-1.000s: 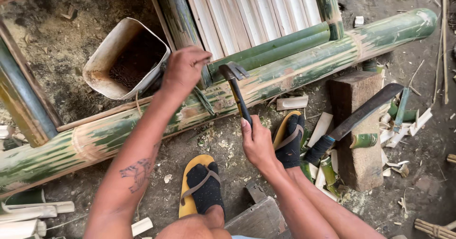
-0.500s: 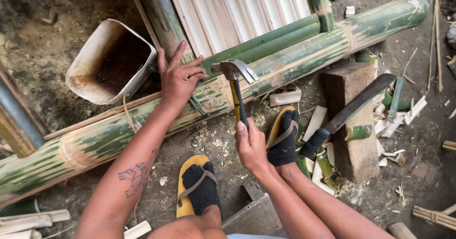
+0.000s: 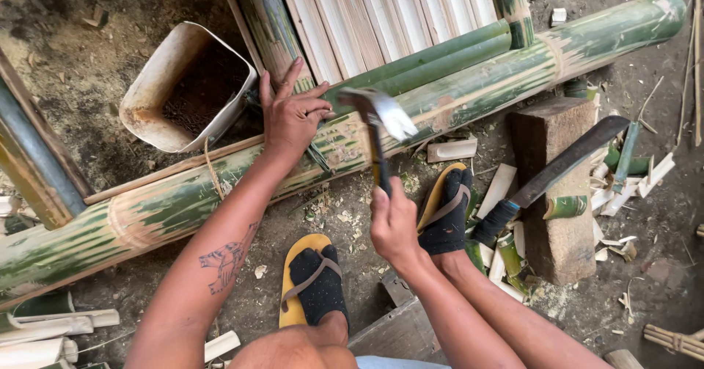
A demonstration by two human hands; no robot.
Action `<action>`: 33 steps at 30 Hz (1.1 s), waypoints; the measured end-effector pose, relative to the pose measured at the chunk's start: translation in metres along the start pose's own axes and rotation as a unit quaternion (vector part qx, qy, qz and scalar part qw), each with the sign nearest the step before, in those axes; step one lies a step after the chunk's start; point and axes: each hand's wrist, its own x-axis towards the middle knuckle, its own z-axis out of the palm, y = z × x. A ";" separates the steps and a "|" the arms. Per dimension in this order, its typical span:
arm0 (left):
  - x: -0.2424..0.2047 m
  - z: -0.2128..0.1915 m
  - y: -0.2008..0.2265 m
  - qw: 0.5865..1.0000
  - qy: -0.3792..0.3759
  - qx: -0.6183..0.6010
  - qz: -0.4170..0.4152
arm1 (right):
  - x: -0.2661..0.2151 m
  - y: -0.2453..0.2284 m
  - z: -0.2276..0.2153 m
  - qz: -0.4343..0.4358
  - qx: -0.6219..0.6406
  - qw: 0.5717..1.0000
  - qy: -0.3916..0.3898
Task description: The person assembles a bamboo frame by splitting bamboo poles into slats using a machete and hammering them into place with a hammer. The person repeatedly cuts, positions, and nails bamboo pieces to build the structure.
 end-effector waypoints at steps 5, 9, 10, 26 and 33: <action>0.007 -0.002 0.000 1.000 -0.006 -0.016 -0.015 | 0.004 0.009 0.003 0.012 0.018 1.000 0.014; 0.001 -0.005 0.002 1.000 0.007 -0.026 -0.010 | 0.001 0.020 0.010 -0.025 0.054 0.998 0.025; 0.000 -0.004 0.004 1.000 0.010 -0.027 -0.010 | -0.001 0.022 0.009 -0.029 -0.017 0.999 0.012; -0.001 -0.021 -0.011 0.988 -0.149 0.043 0.012 | 0.011 0.021 0.002 -0.002 -0.043 0.999 0.026; -0.003 -0.019 -0.008 0.992 -0.109 0.042 0.040 | 0.004 0.022 0.009 0.032 -0.058 0.997 -0.035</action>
